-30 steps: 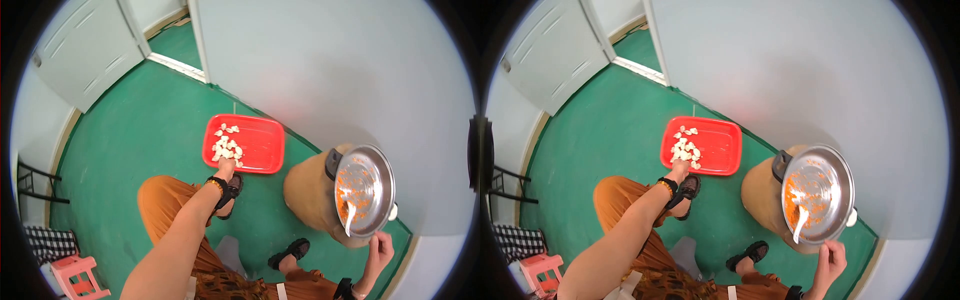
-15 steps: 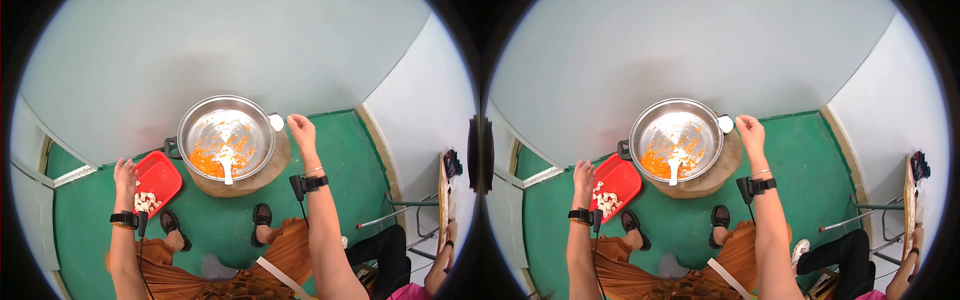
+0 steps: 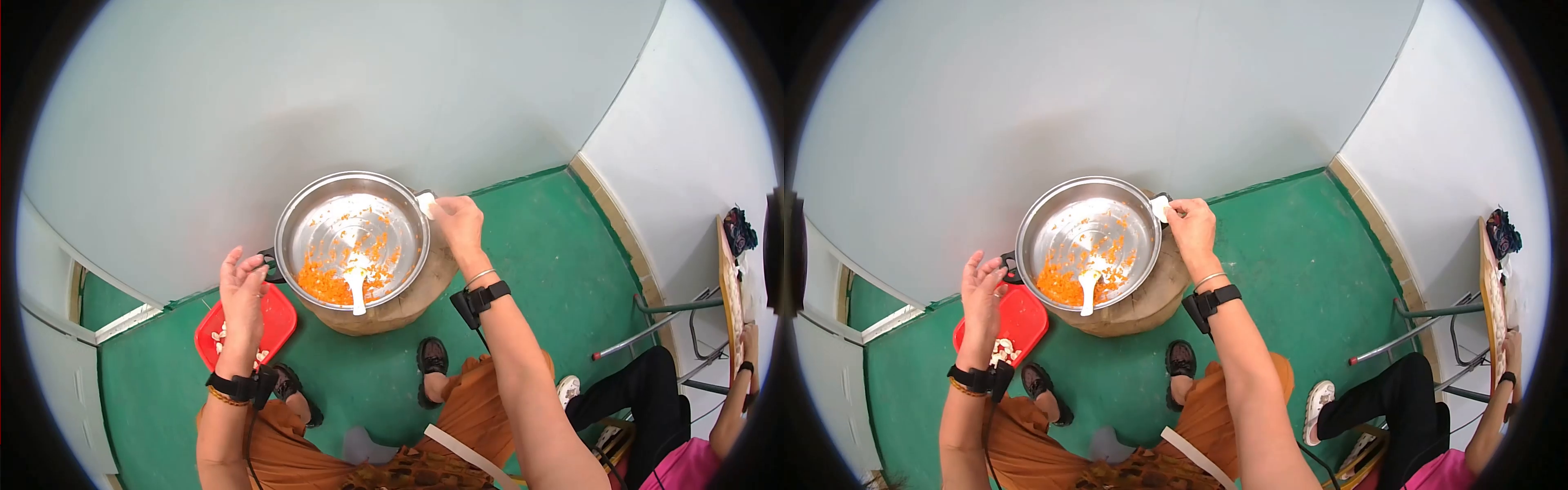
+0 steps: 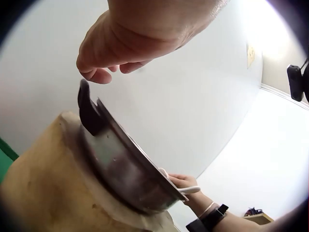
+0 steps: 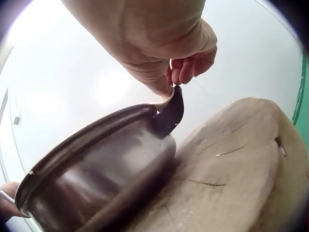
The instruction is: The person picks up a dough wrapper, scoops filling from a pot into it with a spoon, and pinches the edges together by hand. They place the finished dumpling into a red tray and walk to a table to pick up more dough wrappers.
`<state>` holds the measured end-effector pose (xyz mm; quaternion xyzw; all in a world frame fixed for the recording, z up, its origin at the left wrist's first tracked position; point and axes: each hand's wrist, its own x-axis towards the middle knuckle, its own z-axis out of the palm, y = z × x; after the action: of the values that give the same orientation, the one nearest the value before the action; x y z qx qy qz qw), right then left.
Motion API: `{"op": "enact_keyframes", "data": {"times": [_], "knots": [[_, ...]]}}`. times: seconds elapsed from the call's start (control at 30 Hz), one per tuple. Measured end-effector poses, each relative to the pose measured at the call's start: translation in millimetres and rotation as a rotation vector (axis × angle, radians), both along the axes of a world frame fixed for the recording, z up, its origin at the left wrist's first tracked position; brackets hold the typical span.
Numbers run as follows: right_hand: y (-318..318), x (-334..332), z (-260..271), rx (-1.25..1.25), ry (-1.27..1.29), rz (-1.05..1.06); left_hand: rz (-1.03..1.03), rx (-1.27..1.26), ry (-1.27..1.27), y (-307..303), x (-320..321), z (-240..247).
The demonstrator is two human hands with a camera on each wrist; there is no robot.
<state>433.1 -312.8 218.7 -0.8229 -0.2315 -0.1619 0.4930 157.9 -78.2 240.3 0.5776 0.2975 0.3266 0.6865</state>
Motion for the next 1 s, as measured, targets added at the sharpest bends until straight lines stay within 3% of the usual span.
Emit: {"op": "enact_keyframes", "data": {"times": [0.07, 0.17, 0.27, 0.43, 0.63, 0.87, 0.97, 1.0], "knots": [[2.7, 0.5, 1.9, 0.051, 0.004, -0.001, -0.072, 0.072, -0.068, -11.8, 4.5, 4.6], [6.5, -10.7, 24.5, 0.205, 0.245, 0.077, -0.143, 0.163, -0.14, -31.1, 13.9, 15.7], [13.6, -14.6, 26.8, 0.474, 0.433, 0.365, -0.269, 0.113, -0.141, -46.4, 20.9, 29.9], [26.3, -63.1, 48.4, 0.632, 0.872, 0.6, -0.419, -0.241, -0.217, -62.3, 40.5, 26.2], [44.4, -113.3, 41.9, 0.668, 1.014, 0.814, -0.559, -0.709, -0.294, -65.1, 55.3, 21.6], [53.2, -119.1, 38.0, 0.476, 0.894, 0.811, -0.401, -0.53, -0.173, -60.2, 62.4, 17.0], [54.4, -118.2, 47.4, 0.379, 0.837, 0.776, -0.393, -0.073, -0.052, -61.4, 66.9, 14.4], [55.9, -117.3, 48.5, 0.352, 0.821, 0.773, -0.398, -0.047, -0.045, -62.0, 68.5, 10.8]]}}
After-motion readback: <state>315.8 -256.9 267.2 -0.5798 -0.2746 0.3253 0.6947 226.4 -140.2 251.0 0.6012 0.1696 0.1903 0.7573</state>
